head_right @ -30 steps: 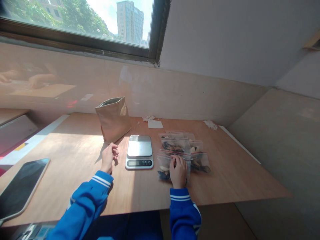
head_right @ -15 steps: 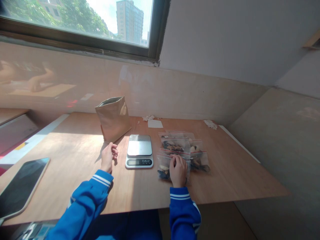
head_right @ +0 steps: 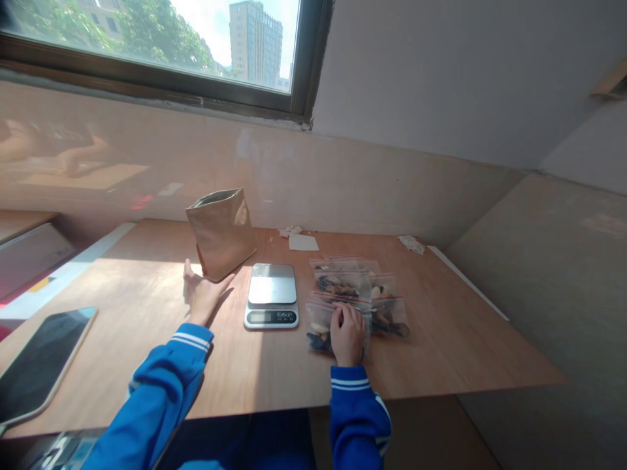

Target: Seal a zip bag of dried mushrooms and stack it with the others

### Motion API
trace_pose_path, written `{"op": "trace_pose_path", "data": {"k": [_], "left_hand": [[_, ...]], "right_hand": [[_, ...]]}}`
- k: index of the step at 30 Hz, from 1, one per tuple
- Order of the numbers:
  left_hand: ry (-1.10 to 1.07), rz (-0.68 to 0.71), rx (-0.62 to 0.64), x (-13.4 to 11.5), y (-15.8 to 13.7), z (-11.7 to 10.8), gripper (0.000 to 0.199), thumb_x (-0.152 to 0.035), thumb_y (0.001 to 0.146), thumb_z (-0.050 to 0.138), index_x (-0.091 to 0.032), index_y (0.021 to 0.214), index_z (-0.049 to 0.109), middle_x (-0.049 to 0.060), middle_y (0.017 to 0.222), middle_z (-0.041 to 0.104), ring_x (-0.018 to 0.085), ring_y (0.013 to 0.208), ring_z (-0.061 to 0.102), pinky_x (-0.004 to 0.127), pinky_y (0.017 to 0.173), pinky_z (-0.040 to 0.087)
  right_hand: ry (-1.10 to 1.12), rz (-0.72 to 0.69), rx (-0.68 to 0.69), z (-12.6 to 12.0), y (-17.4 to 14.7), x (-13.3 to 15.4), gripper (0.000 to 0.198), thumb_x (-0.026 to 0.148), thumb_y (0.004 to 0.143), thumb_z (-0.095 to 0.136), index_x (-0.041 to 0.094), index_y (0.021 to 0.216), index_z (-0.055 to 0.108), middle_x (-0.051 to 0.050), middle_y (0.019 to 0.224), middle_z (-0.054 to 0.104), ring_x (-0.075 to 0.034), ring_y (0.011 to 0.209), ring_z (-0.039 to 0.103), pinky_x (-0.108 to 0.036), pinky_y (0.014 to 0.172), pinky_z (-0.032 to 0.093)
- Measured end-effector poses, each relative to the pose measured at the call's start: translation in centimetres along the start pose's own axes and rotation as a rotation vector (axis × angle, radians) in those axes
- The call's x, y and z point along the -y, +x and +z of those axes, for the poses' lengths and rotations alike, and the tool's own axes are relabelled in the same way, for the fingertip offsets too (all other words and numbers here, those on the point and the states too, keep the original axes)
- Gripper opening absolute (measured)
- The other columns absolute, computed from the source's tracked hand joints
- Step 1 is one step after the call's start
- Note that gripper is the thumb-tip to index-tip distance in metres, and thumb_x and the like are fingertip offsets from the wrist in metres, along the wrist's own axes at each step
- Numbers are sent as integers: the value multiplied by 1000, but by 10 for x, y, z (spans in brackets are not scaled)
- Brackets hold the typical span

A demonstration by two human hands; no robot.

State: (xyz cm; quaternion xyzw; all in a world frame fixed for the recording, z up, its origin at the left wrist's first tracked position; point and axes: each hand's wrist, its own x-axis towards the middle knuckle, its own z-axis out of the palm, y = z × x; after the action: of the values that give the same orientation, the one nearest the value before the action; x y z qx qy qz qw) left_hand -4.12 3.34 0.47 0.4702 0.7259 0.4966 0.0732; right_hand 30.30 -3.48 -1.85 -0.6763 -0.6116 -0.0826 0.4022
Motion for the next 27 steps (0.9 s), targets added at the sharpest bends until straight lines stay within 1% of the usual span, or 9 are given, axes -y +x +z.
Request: {"op": "trace_pose_path", "data": {"k": [2, 5, 7, 10, 14, 19, 22, 25, 27], "left_hand": [[15, -43, 73, 5, 14, 1, 111, -53, 63, 79, -17, 148, 17, 22, 141, 44, 37, 133, 44, 48, 108, 39], [80, -40, 258, 17, 40, 1, 90, -53, 65, 76, -16, 138, 39, 21, 121, 62, 40, 113, 60, 48, 91, 49], [118, 1, 360, 27, 54, 0, 78, -54, 66, 74, -17, 130, 49, 20, 116, 66, 41, 108, 62, 47, 85, 51], [65, 46, 411, 37, 63, -2, 66, -54, 73, 67, -20, 128, 52, 16, 116, 68, 38, 106, 64, 43, 82, 51], [20, 72, 507, 40, 64, -4, 53, -45, 78, 63, -23, 126, 58, 11, 114, 71, 34, 104, 65, 41, 85, 51], [-38, 75, 548, 40, 65, -6, 51, -34, 74, 64, -21, 124, 61, 10, 115, 71, 33, 106, 64, 42, 90, 51], [-79, 50, 557, 42, 66, -6, 55, -28, 71, 64, -22, 125, 60, 9, 116, 70, 34, 110, 63, 43, 93, 50], [-140, 45, 549, 42, 64, -4, 56, -21, 69, 65, -20, 125, 60, 10, 116, 70, 33, 110, 62, 43, 95, 50], [-188, 41, 491, 41, 62, -2, 54, -16, 68, 66, -16, 122, 61, 11, 111, 71, 31, 105, 64, 41, 92, 51]], "right_hand": [[-4, -4, -2, 0, 0, 0, 36, 29, 93, 35, 17, 90, 69, -12, 96, 71, -26, 94, 61, -38, 86, 40], [-8, -8, -5, 0, 0, 0, 36, 28, 93, 35, 18, 89, 69, -11, 94, 71, -26, 93, 61, -38, 85, 40], [-6, -8, -5, 0, 0, 0, 36, 29, 93, 35, 18, 89, 69, -11, 94, 71, -26, 93, 61, -37, 84, 40], [3, -2, 0, -2, 1, 1, 36, 29, 93, 35, 17, 90, 69, -11, 94, 71, -26, 92, 60, -37, 85, 40], [4, -2, 11, -3, 1, 3, 34, 29, 93, 36, 18, 90, 69, -10, 95, 71, -25, 93, 60, -37, 85, 39], [19, -15, 4, -4, 2, 2, 32, 33, 93, 39, 19, 87, 67, -10, 93, 71, -24, 91, 60, -36, 84, 39], [-6, -30, -17, -11, 4, 7, 34, 37, 94, 40, 20, 83, 66, -8, 87, 71, -23, 85, 61, -37, 87, 38], [-30, -67, -22, -29, 9, 28, 33, 38, 95, 41, 21, 84, 67, -7, 87, 72, -24, 86, 61, -40, 92, 35], [27, -108, 44, -43, 15, 51, 31, 38, 96, 42, 22, 87, 67, -7, 91, 72, -23, 87, 62, -37, 89, 38]]}}
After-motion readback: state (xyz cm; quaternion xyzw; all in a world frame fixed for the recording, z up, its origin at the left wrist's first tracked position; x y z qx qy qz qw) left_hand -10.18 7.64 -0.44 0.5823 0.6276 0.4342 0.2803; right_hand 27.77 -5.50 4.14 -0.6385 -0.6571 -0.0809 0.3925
